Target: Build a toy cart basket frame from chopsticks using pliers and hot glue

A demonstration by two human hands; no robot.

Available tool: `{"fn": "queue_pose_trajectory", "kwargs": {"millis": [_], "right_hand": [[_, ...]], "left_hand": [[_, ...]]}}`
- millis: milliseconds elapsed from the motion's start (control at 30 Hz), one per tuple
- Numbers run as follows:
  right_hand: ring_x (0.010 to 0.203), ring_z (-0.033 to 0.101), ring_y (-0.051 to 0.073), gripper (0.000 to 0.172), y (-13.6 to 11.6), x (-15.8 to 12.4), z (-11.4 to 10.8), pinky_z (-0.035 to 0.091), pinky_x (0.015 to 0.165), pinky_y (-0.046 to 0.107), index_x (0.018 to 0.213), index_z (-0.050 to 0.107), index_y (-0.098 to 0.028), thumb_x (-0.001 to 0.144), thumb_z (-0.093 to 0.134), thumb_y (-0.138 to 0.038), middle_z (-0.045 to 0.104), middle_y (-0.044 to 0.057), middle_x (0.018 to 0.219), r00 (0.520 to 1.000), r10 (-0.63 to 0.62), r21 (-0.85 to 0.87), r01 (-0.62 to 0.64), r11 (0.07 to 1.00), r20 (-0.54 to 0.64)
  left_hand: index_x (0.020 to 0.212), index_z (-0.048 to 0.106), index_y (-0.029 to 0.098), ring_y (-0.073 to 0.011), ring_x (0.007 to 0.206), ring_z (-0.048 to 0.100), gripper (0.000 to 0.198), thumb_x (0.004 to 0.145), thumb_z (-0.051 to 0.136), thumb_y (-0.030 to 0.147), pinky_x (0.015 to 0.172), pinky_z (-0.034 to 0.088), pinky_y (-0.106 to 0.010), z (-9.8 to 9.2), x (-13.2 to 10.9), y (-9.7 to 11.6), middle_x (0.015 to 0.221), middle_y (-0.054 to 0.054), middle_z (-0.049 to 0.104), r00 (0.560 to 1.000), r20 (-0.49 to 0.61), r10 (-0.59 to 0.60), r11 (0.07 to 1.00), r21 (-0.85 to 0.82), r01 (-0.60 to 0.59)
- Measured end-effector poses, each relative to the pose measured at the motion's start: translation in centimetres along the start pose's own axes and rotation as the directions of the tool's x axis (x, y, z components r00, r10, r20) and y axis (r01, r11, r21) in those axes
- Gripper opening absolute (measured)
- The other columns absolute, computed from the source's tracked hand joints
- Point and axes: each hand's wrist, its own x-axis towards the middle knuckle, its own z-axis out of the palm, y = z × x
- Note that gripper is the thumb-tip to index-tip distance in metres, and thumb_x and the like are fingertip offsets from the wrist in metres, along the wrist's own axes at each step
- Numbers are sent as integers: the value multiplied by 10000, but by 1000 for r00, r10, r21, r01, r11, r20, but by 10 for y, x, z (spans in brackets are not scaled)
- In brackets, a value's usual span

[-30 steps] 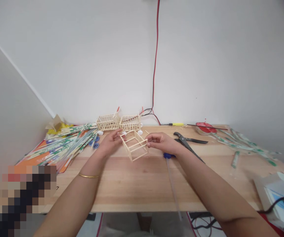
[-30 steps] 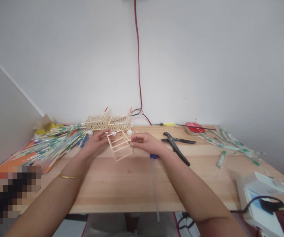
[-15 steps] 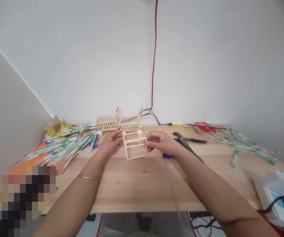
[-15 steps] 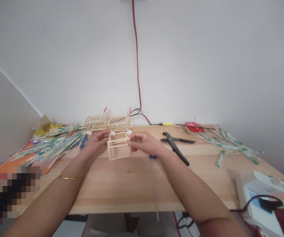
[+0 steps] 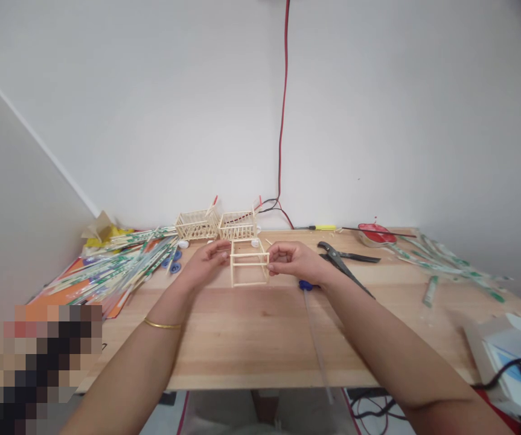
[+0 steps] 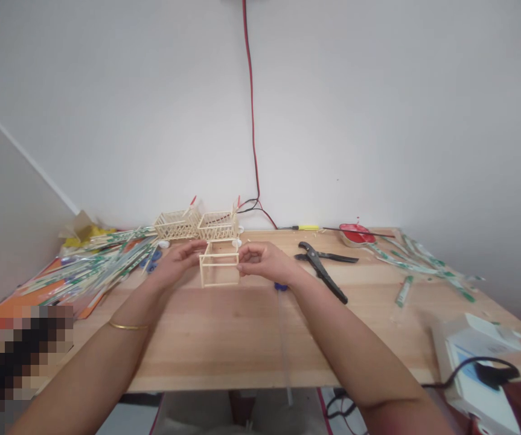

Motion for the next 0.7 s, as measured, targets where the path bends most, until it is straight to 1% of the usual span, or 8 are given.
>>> {"fn": "queue_pose_trajectory", "kwargs": {"millis": [100,200,267,333,400,567,633,700], "right_hand": [[685,608,121,223,-2,-1,2,498,696,278,822,603,-184,696,710,-334,644,-5,715,1000,2,-14,-2,1000,1],[689,611,117,212,-5,-2,3,494,696,269,817,603,-183,697,710,-321,643,-7,726,1000,11,6,-11,1000,-1],[678,608,114,209,-5,-2,3,492,688,266,821,605,-183,703,706,-323,644,-8,720,1000,13,14,-12,1000,-11],[669,604,111,206,-4,-1,3,488,677,261,828,605,-181,710,702,-321,646,-7,715,1000,4,18,-4,1000,-25],[662,599,108,204,-3,0,3,485,667,255,830,605,-180,712,703,-315,645,-7,710,999,-8,29,9,1000,-38],[638,590,105,211,-2,1,3,485,654,255,820,611,-180,700,717,-316,649,-6,693,997,-7,63,12,998,-80],[626,589,103,211,-1,1,4,488,646,254,815,617,-184,689,729,-311,650,-10,683,994,0,92,10,996,-110],[617,593,101,214,0,2,4,496,637,251,809,623,-187,673,743,-302,650,-15,673,989,14,144,7,990,-148]], "left_hand": [[1057,651,173,-239,1021,585,445,673,715,387,862,478,-373,1,-2,3,1153,-100,635,1000,15,9,999,36,-9],[1049,665,176,-242,1016,585,413,719,671,423,852,481,-367,-1,-3,5,1124,-98,648,1000,-3,22,996,83,-22],[1011,683,166,-232,970,594,388,741,645,442,823,489,-354,-5,-4,7,1074,-98,665,997,-47,57,993,103,-52],[955,700,158,-205,882,601,361,748,638,447,787,496,-333,-7,-4,8,995,-90,683,990,-93,103,988,121,-92],[917,709,159,-179,803,596,330,735,656,430,757,497,-313,-8,-6,10,912,-73,691,986,-104,132,986,118,-119],[901,698,165,-166,790,590,310,648,745,337,748,485,-302,-4,-10,18,865,-44,677,993,-4,119,993,17,-119],[920,691,169,-151,781,581,311,646,750,304,750,474,-289,-3,-10,19,831,-29,663,991,23,130,992,-4,-130],[979,678,182,-132,766,572,350,649,753,271,745,466,-271,-4,-10,19,814,-13,641,988,64,144,989,-33,-142]]}}
